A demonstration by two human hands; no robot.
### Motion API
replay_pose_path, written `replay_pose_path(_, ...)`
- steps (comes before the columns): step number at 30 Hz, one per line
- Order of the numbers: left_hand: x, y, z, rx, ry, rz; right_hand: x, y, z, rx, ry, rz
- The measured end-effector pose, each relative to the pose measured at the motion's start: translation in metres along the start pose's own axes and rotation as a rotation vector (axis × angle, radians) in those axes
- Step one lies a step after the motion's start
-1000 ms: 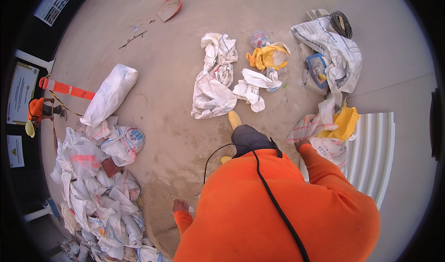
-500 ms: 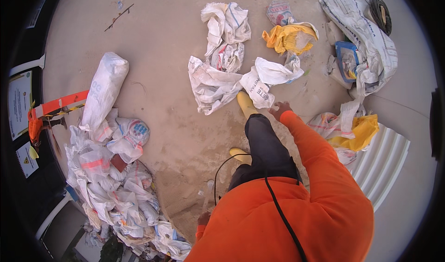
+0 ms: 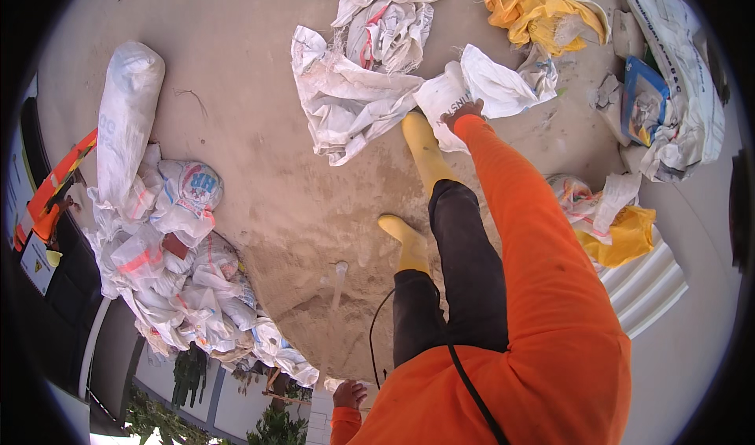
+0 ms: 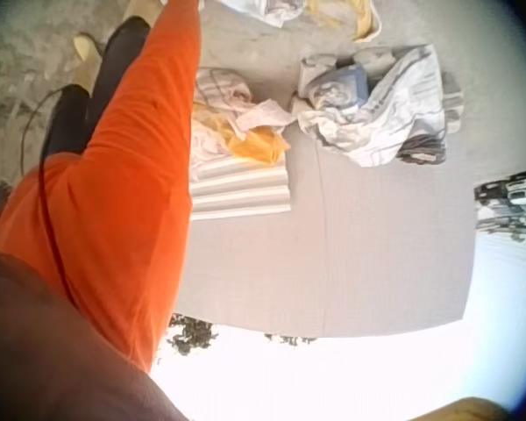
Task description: The person scoops sand from a large pile using a shovel and fills white sacks. The person repeatedly positions the sack, shovels sand into it, and moves the filled sack aside.
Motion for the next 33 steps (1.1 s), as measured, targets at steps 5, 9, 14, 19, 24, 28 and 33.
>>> replay_pose_path(5, 0.003, 0.006, 0.005, 0.044, 0.095, 0.14, -0.033, 0.005, -0.07, 0.066, -0.546, -0.292)
replay_pose_path(9, 0.016, 0.009, 0.0, 0.103, 0.194, 0.339, -0.086, 0.086, -0.131, -0.087, -0.691, -0.655)
replay_pose_path(14, 0.085, 0.042, -0.07, 0.441, 0.157, 0.478, -0.149, 0.261, -0.134, -0.187, -1.129, -0.139)
replay_pose_path(19, 0.153, 0.142, -0.157, 0.996, 0.056, 0.684, -0.135, 0.431, -0.055, -0.582, -0.879, 0.289)
replay_pose_path(24, 0.145, 0.248, -0.185, 1.455, -0.052, 0.829, -0.135, 0.643, -0.011, -0.942, -0.581, 0.318)
replay_pose_path(28, 0.039, 0.211, -0.143, 1.43, -0.128, 0.552, -0.107, 0.682, -0.016, -0.942, -0.707, 0.027)
replay_pose_path(33, -0.093, 0.042, -0.033, 0.686, 1.114, 0.672, -0.076, 0.688, -0.013, -1.08, -0.931, 0.202)
Point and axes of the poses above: each hand's wrist, its own y-axis away from the middle knuckle, its own x-axis out of the palm, z = x × y, the point moved 5 cm from there along -y, towards the middle knuckle, and after that the axes turned 4 degrees about y, right-handed, at the moved point
